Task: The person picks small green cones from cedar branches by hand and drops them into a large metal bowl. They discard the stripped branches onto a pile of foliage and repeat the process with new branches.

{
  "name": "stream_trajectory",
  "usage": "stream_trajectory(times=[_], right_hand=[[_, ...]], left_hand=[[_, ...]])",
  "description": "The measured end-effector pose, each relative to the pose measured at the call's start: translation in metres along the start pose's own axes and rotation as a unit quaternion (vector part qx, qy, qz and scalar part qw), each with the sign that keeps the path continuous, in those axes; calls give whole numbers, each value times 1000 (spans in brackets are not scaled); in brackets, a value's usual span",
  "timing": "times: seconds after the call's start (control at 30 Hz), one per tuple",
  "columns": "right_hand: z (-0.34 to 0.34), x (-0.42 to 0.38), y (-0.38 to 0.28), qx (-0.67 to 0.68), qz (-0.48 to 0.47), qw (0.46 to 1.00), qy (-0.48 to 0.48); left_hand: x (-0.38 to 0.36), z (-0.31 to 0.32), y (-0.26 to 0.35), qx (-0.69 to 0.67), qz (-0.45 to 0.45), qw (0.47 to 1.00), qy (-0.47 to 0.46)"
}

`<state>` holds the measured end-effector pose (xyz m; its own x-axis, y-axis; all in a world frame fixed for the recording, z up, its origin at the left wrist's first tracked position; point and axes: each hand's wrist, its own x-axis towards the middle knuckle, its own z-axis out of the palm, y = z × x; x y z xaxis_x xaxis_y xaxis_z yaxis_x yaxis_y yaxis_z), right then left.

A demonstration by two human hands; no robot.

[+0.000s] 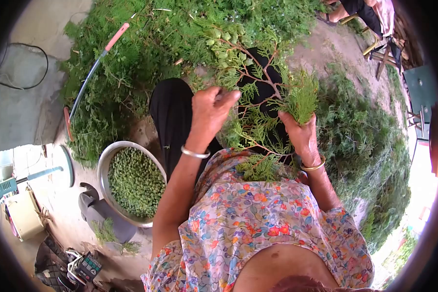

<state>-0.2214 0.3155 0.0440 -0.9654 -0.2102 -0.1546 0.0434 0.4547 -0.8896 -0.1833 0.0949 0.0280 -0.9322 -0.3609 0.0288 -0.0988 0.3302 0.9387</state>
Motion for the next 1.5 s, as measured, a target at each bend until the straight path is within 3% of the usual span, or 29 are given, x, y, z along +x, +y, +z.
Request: stream_trajectory(times=[0.03,0.13,0.27,0.37,0.43,0.47,0.5,0.6,0.7,0.73,0.83,0.93,1.07,1.17,1.23,1.3,1.37,1.5], right_hand=[[1,1,3,0,1,1000,1],[1,2,10,3,-26,999,28],[-3,4,-1,-4,-20,1000,12],[-3,8,1,7,-7,1000,7],[-1,9,3,65,-39,997,27],[-4,9,1,110,32,993,5],[-4,9,-3,111,33,993,6],[-5,10,-12,176,62,982,29],[-1,16,-18,225,114,966,64],[-2,19,-15,231,129,962,66],[0,22,-11,244,134,957,76],[5,21,-10,245,110,960,80],[9,21,-5,241,95,961,94],[9,20,-5,228,83,965,95],[9,20,-4,228,84,965,93],[10,19,-2,228,86,966,92],[15,18,1,199,14,972,121],[20,15,2,100,-34,984,143]], left_hand=[[3,6,4,0,0,1000,-1],[9,23,12,-191,-97,977,14],[18,28,-7,-252,-99,963,-12],[24,8,-10,-95,-8,995,27],[24,-5,-6,-262,-141,949,109],[25,-18,-15,-325,-142,926,129],[20,-29,-22,-348,-172,909,150],[-8,-46,-9,-404,-175,893,94],[-46,-44,2,-350,-170,918,-73],[-54,-45,4,-251,-189,938,-146],[-74,-32,14,-259,-143,927,-229],[-78,-20,20,-367,-146,889,-232],[-76,-16,30,-382,-103,898,-191],[-75,-18,39,-365,-137,897,-206],[-73,-20,46,-254,-92,932,-240],[-71,-18,40,-235,-95,935,-248],[-71,-16,38,-216,-100,938,-254],[-71,-14,46,-404,-152,870,-239]])
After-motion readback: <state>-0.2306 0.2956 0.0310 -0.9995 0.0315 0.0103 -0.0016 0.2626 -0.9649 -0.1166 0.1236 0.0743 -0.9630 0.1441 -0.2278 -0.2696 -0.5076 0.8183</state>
